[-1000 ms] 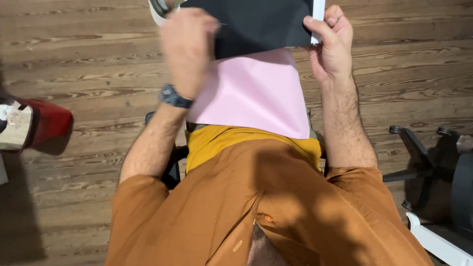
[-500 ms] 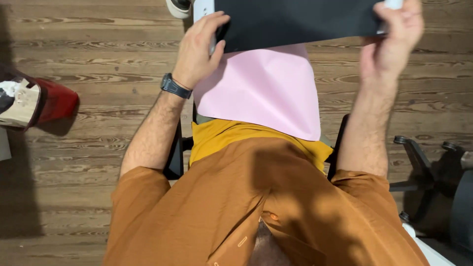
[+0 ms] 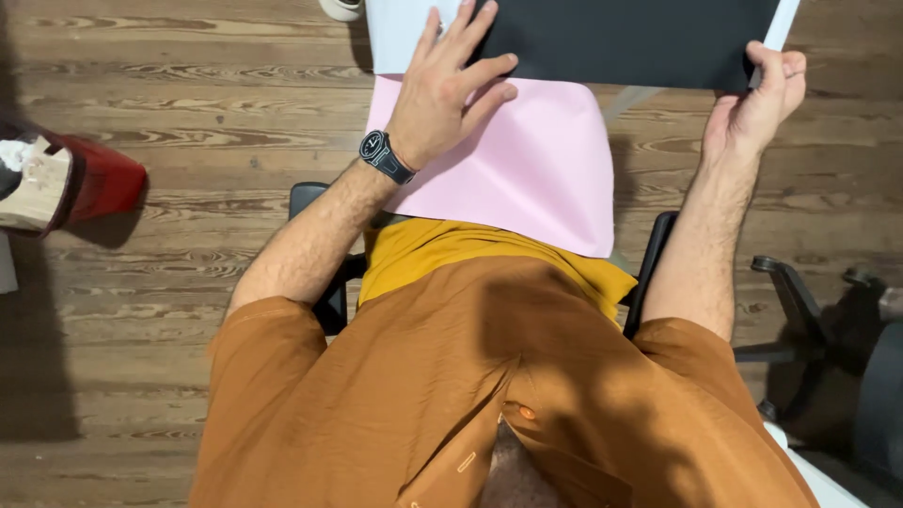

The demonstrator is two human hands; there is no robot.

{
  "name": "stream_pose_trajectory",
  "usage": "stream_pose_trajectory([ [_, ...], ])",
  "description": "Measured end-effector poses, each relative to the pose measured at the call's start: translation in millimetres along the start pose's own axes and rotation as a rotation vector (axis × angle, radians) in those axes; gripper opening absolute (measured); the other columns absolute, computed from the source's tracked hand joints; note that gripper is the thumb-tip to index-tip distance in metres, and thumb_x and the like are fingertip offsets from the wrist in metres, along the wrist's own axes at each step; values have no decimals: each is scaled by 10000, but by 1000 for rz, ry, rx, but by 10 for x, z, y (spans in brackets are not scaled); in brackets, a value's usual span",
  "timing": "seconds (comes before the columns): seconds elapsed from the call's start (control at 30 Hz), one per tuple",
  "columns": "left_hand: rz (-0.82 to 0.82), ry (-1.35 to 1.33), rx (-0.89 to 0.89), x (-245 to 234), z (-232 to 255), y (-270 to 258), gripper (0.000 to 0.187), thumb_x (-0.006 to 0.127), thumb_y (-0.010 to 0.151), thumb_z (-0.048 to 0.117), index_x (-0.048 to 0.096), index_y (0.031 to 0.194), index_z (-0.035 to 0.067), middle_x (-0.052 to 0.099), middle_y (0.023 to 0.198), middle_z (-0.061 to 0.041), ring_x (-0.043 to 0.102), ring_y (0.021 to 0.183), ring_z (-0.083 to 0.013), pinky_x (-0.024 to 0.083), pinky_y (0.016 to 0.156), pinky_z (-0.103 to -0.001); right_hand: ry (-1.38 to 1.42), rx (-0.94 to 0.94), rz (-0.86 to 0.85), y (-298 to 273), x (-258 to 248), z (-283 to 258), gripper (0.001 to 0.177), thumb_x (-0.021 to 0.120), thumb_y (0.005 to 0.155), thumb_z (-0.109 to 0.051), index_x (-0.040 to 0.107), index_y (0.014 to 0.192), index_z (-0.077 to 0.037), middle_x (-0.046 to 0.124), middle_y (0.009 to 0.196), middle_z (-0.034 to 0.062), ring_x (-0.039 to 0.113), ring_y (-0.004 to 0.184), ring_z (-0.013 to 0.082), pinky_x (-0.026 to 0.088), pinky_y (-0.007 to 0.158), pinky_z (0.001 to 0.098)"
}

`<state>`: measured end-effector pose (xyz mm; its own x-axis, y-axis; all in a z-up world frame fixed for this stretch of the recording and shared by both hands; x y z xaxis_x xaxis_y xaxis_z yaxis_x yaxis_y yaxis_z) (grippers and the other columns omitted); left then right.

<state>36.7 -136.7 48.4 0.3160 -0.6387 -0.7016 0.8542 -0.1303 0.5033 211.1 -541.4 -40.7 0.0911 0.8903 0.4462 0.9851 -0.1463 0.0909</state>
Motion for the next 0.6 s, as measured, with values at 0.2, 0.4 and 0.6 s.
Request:
stream_pose_trajectory([
  [0.2, 46, 87, -23, 91, 154, 76, 47, 755, 1048, 134, 768, 1035, 90, 483, 1533, -157, 317, 1491, -350, 21, 1232, -659, 76, 22, -25, -40, -11, -10, 370, 669, 953, 117, 431, 811, -129, 515, 826, 3, 527, 735, 126, 501, 754, 249],
  [0.4, 124, 329, -12, -213, -43, 43, 66, 566, 999, 46, 627, 1024, 52, 542, 1213, -131, 397, 1162, -305, 149, 1044, -608, 95, 66, 7, -71, 2, 11, 352, 669, 936, 97, 426, 820, -129, 566, 864, 31, 576, 765, 150, 545, 755, 269],
  [0.6, 44, 881, -589, -840, -1229, -540, 485, 693, 1043, 110, 538, 1488, -3, 312, 1585, -263, 306, 1467, -444, 87, 1145, -757, 42, 56, 26, -100, -36, 72, 300, 665, 918, 73, 454, 804, -107, 543, 865, 25, 541, 817, 151, 502, 846, 281],
])
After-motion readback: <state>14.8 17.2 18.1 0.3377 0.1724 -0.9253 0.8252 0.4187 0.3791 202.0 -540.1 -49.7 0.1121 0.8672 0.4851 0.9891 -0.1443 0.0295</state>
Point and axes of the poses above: each hand's wrist, its own y-axis towards the middle knuckle, its own x-axis out of the palm, z = x × y, the point moved 6 cm from there along y, towards the middle knuckle
